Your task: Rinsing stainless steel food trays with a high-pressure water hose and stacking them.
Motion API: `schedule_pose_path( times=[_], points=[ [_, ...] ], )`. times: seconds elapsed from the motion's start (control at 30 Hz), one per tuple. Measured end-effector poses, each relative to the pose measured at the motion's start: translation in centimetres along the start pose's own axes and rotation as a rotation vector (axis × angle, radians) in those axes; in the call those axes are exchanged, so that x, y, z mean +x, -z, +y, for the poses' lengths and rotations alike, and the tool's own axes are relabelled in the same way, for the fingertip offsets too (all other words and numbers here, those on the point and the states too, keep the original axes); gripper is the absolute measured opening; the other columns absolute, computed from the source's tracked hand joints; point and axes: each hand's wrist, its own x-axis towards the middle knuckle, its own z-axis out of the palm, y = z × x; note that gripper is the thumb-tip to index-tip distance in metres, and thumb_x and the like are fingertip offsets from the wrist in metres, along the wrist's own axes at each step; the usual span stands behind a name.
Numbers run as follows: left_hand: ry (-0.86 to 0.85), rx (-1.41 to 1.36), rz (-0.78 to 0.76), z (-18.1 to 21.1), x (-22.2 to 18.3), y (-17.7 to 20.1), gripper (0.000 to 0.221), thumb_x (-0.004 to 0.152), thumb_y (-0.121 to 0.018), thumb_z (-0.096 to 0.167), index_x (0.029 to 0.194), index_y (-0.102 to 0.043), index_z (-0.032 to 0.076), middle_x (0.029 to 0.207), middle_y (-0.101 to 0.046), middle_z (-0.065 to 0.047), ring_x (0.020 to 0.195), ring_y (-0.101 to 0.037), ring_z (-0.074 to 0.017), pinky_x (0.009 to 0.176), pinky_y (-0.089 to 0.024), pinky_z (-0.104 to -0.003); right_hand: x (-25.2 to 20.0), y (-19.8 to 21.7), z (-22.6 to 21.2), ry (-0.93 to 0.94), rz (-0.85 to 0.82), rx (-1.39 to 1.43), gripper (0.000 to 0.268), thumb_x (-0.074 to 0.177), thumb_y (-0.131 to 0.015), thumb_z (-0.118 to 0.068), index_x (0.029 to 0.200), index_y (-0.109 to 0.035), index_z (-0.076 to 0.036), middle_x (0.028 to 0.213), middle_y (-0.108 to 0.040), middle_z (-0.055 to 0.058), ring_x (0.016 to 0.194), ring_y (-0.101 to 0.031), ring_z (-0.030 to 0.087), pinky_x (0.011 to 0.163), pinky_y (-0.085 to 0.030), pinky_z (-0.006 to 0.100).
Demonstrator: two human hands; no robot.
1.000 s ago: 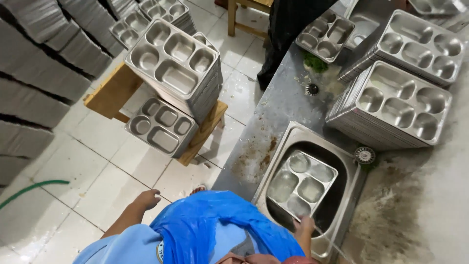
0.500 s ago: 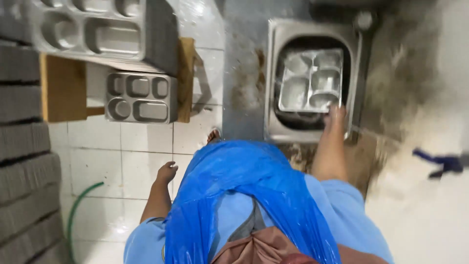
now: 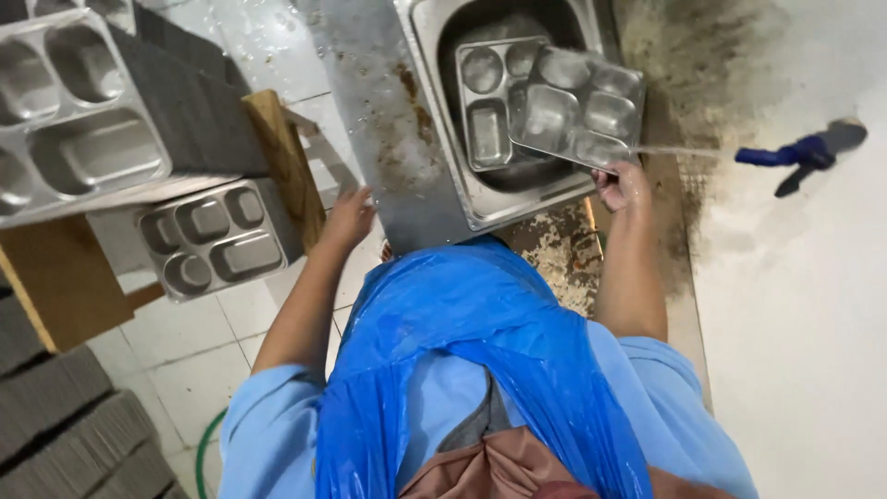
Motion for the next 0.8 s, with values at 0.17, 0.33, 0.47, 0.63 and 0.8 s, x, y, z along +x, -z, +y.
schedule_pose_path(
  times=[0.17,0.33,0.47,0.63,0.8],
  points=[
    [-0.539,0.147,0.09,22.3,5.3,0.9,0.052,0.077,-0.072,0.029,0.124,-0.056,0.016,0.119,-0.052,-0.026,0.102,-0.059,-0.045,0.086,-0.049,-0.053,-4.9,0.7,-0.9,0.017,-0.08,0.16,0.02,0.075,-0.058,0.004,0.09,-0.046,0.01,0.079,-0.053,0.021,0.061,-0.064,0.033,0.054,-0.063,0.023],
    [-0.894,0.273,0.285,30.5,8.2,-4.6,0.064,0.066,-0.082,0.034,0.122,-0.052,0.024,0.119,-0.051,-0.017,0.116,-0.048,-0.039,0.084,-0.045,-0.059,-9.0,0.6,-1.8,0.062,-0.066,0.257,0.021,0.074,-0.063,0.001,0.086,-0.048,0.008,0.077,-0.053,0.019,0.06,-0.065,0.032,0.06,-0.065,0.029],
    [-0.757,0.247,0.376,31.5,10.8,-5.2,0.008,0.081,-0.058,0.031,0.089,-0.061,0.032,0.075,-0.058,0.004,0.077,-0.062,-0.0206,0.065,-0.047,-0.045,-16.6,-3.1,-3.3,0.135,-0.207,0.133,0.032,0.079,-0.065,-0.027,0.094,-0.055,-0.001,0.088,-0.058,0.014,0.075,-0.068,0.028,0.067,-0.064,0.029],
    [-0.456,-0.013,0.256,28.3,14.4,-6.3,0.006,0.083,-0.059,0.027,0.087,-0.064,0.028,0.076,-0.064,0.004,0.082,-0.064,-0.0223,0.066,-0.052,-0.046,-18.0,-6.2,-4.3,0.201,-0.247,0.113,0.031,0.084,-0.062,-0.039,0.088,-0.057,-0.009,0.079,-0.057,0.002,0.08,-0.068,0.022,0.082,-0.061,0.032],
    [0.092,-0.543,-0.181,18.2,18.5,-10.7,0.029,0.092,-0.049,0.046,0.105,-0.064,0.024,0.096,-0.067,-0.005,0.094,-0.064,-0.0285,0.078,-0.049,-0.049,-12.6,-4.4,-2.9,0.416,-0.225,-0.162,0.028,0.094,-0.053,-0.027,0.12,-0.054,-0.017,0.111,-0.066,0.006,0.088,-0.07,0.015,0.078,-0.061,0.023]
  ],
)
